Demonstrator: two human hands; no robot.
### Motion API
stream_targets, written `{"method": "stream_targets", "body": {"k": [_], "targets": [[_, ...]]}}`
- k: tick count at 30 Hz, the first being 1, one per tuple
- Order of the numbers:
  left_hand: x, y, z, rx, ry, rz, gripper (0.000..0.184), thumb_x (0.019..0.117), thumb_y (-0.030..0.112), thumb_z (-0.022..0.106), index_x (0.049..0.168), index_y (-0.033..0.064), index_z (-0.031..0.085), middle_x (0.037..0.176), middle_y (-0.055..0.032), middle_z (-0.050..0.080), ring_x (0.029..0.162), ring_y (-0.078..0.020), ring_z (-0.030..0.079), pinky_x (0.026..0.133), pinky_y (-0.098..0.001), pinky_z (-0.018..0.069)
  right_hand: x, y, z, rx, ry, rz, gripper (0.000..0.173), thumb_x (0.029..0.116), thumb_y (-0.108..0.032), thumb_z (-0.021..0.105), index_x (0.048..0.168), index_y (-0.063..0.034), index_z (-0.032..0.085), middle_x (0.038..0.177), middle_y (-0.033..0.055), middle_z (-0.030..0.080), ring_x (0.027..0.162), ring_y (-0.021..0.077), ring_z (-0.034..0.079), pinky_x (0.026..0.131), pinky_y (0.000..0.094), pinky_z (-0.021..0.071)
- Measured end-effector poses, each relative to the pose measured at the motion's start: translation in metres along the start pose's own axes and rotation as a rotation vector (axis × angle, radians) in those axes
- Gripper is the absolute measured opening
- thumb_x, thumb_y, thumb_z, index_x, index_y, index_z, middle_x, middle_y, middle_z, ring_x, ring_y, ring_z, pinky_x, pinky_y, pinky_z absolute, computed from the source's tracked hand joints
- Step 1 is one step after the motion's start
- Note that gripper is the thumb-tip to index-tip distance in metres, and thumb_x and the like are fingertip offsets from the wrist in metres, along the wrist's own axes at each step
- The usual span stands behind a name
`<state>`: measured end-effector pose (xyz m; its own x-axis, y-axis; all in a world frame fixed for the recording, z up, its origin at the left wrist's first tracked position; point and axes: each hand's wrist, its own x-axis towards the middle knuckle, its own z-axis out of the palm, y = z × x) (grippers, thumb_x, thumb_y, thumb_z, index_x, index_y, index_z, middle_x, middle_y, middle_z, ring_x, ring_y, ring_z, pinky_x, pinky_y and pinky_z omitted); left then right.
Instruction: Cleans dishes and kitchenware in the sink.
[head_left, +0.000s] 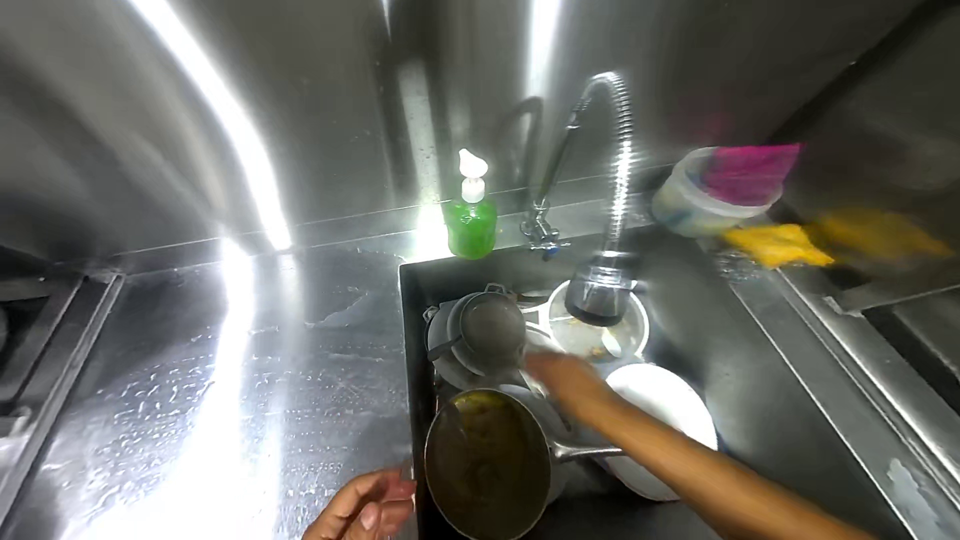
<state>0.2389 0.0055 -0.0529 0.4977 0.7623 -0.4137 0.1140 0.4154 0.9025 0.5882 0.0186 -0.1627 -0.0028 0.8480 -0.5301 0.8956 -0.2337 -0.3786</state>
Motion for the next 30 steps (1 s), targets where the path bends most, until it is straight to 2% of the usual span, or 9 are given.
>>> {"method": "stream_targets", "body": {"k": [3, 5, 8, 11, 18, 21, 23, 25, 30], "targets": [[0.006, 0.003, 0.004, 0.08, 0.052, -0.04, 0.034, 0.1061, 0.01, 0.038, 0.132, -0.0084, 0.052, 0.124, -0.0121, 0.067, 0.109, -0.0178, 0.069, 0.099, -0.0376, 0.0553, -0.027, -0.018, 0.002, 0.142, -0.264, -0.069, 0.033, 0.1076, -0.023, 0.051, 0.122, 0.0039, 0.066, 0.12, 0.0292, 0.066, 0.117, 0.0472, 0.062, 0.101, 0.0642, 0.0445], [0.016, 0.006, 0.01, 0.178, 0.073, -0.039, 0.035, 0.1056, 0.011, 0.043, 0.132, -0.0085, 0.054, 0.125, -0.0148, 0.067, 0.11, -0.0176, 0.068, 0.1, -0.0361, 0.055, -0.013, -0.019, 0.007, 0.21, -0.157, 0.012, 0.037, 0.1085, -0.025, 0.048, 0.123, 0.0049, 0.065, 0.122, 0.0285, 0.065, 0.118, 0.0447, 0.061, 0.104, 0.061, 0.0444], [0.041, 0.008, 0.017, 0.384, 0.064, -0.004, 0.038, 0.1059, 0.02, 0.048, 0.133, -0.0035, 0.059, 0.126, -0.0144, 0.068, 0.112, -0.0181, 0.068, 0.101, -0.037, 0.0541, 0.046, 0.001, 0.024, 0.356, 0.157, 0.315, 0.046, 0.1059, -0.033, 0.056, 0.131, 0.0053, 0.061, 0.129, 0.0286, 0.062, 0.121, 0.0435, 0.061, 0.104, 0.0581, 0.047], [0.083, 0.01, 0.026, 0.532, 0.019, -0.011, 0.039, 0.1072, 0.025, 0.048, 0.135, -0.0008, 0.06, 0.131, -0.0152, 0.065, 0.121, -0.0206, 0.064, 0.106, -0.0388, 0.0506, 0.1, 0.021, 0.038, 0.54, 0.209, 0.533, 0.063, 0.1035, -0.043, 0.059, 0.142, 0.0056, 0.05, 0.139, 0.0313, 0.056, 0.129, 0.045, 0.056, 0.107, 0.059, 0.0444], [0.218, -0.011, 0.059, 0.975, 0.025, -0.229, 0.047, 0.1092, 0.018, 0.046, 0.151, -0.0039, 0.042, 0.152, -0.0251, 0.045, 0.14, -0.0366, 0.048, 0.117, -0.0492, 0.0383, 0.112, -0.011, 0.03, 0.433, 0.303, 0.768, 0.035, 0.1033, -0.023, 0.057, 0.119, 0.0073, 0.064, 0.125, 0.0289, 0.064, 0.117, 0.0429, 0.064, 0.092, 0.0585, 0.0527], [0.276, -0.041, 0.065, 1.041, 0.082, -0.376, 0.045, 0.1055, 0.016, 0.051, 0.144, -0.0054, 0.047, 0.144, -0.0276, 0.052, 0.132, -0.0405, 0.055, 0.109, -0.0551, 0.0458, 0.109, -0.004, 0.03, 0.465, 0.294, 0.772, 0.044, 0.1028, -0.027, 0.059, 0.135, 0.0022, 0.055, 0.138, 0.0312, 0.054, 0.124, 0.0443, 0.059, 0.098, 0.0569, 0.0512], [0.3, -0.057, 0.067, 0.969, 0.063, -0.431, 0.046, 0.1049, 0.018, 0.052, 0.143, -0.0079, 0.046, 0.141, -0.0297, 0.054, 0.131, -0.0414, 0.055, 0.109, -0.0563, 0.0444, 0.11, 0.003, 0.028, 0.455, 0.26, 0.731, 0.049, 0.1028, -0.03, 0.06, 0.14, 0.0023, 0.054, 0.145, 0.0332, 0.047, 0.131, 0.0455, 0.054, 0.105, 0.0567, 0.0465], [0.308, -0.066, 0.069, 0.93, 0.077, -0.46, 0.049, 0.1044, 0.018, 0.054, 0.145, -0.0068, 0.044, 0.142, -0.0302, 0.053, 0.132, -0.0421, 0.054, 0.109, -0.0572, 0.0436, 0.108, 0.006, 0.025, 0.379, 0.15, 0.645, 0.046, 0.1054, -0.03, 0.055, 0.136, 0.0042, 0.058, 0.141, 0.0305, 0.054, 0.131, 0.0421, 0.055, 0.107, 0.0559, 0.0446], [0.31, -0.071, 0.068, 0.97, 0.124, -0.467, 0.052, 0.1038, 0.015, 0.054, 0.153, 0.0034, 0.04, 0.141, -0.029, 0.055, 0.13, -0.0444, 0.055, 0.106, -0.0617, 0.0443, 0.11, 0.033, 0.017, 0.44, 0.069, 0.475, 0.05, 0.1063, -0.027, 0.056, 0.145, 0.004, 0.046, 0.135, 0.0286, 0.059, 0.128, 0.0413, 0.057, 0.107, 0.0549, 0.0444]]}}
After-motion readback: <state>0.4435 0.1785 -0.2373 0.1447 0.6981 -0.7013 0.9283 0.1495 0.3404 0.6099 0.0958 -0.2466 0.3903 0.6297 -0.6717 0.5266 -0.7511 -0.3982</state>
